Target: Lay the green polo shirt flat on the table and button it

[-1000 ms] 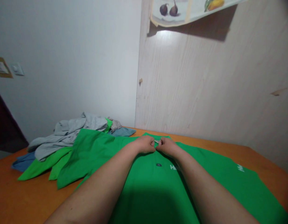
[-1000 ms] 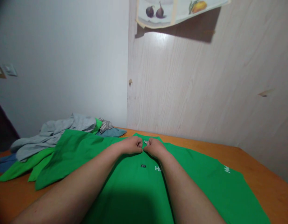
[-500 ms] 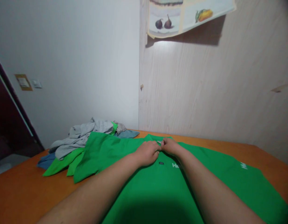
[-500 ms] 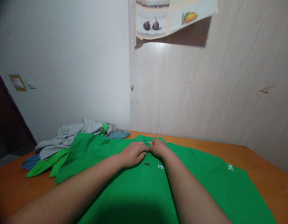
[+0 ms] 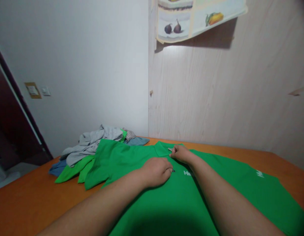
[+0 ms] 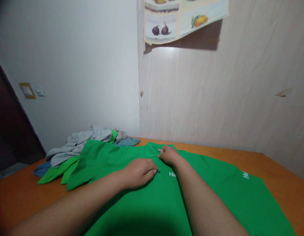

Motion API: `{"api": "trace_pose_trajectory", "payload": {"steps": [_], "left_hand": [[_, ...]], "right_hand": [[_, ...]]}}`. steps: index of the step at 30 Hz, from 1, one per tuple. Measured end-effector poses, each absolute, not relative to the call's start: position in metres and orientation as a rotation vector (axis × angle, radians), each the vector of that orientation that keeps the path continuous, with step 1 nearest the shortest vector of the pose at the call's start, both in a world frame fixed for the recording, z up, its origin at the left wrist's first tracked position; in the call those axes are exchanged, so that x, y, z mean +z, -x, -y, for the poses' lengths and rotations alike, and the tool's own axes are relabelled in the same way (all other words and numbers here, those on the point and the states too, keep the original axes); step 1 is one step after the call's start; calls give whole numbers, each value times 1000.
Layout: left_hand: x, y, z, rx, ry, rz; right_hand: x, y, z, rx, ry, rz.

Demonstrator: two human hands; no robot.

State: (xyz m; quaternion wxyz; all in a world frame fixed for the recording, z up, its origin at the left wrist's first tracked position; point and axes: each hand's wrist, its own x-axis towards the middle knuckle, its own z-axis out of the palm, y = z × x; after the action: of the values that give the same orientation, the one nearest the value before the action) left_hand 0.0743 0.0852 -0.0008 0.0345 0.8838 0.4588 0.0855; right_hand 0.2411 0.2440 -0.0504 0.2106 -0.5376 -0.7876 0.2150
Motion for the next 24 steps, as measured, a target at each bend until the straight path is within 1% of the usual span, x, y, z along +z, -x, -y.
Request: {"api": "trace_pose_trajectory", "payload": {"steps": [5,9,18,22,24], "left_hand": [[-20,-86,-70,346,-2717,-1341],[-33,-86,-54,344,-2636,-1421],[-29,-89,-46,333,-2613,-1438],[-28,-91,-46,326,-2613,-1435],[-28,-91,-46,336,-2618,-1434]], "right_hand": [[-52,-242,-245,607,1494,2174],[-53,-244,-246,609,1479,2167],[-49,-254,-245,652,1433,2111],[-37,-269,-248,583,1457,2005],[-33,-275,-248,553,1402,2032]]}}
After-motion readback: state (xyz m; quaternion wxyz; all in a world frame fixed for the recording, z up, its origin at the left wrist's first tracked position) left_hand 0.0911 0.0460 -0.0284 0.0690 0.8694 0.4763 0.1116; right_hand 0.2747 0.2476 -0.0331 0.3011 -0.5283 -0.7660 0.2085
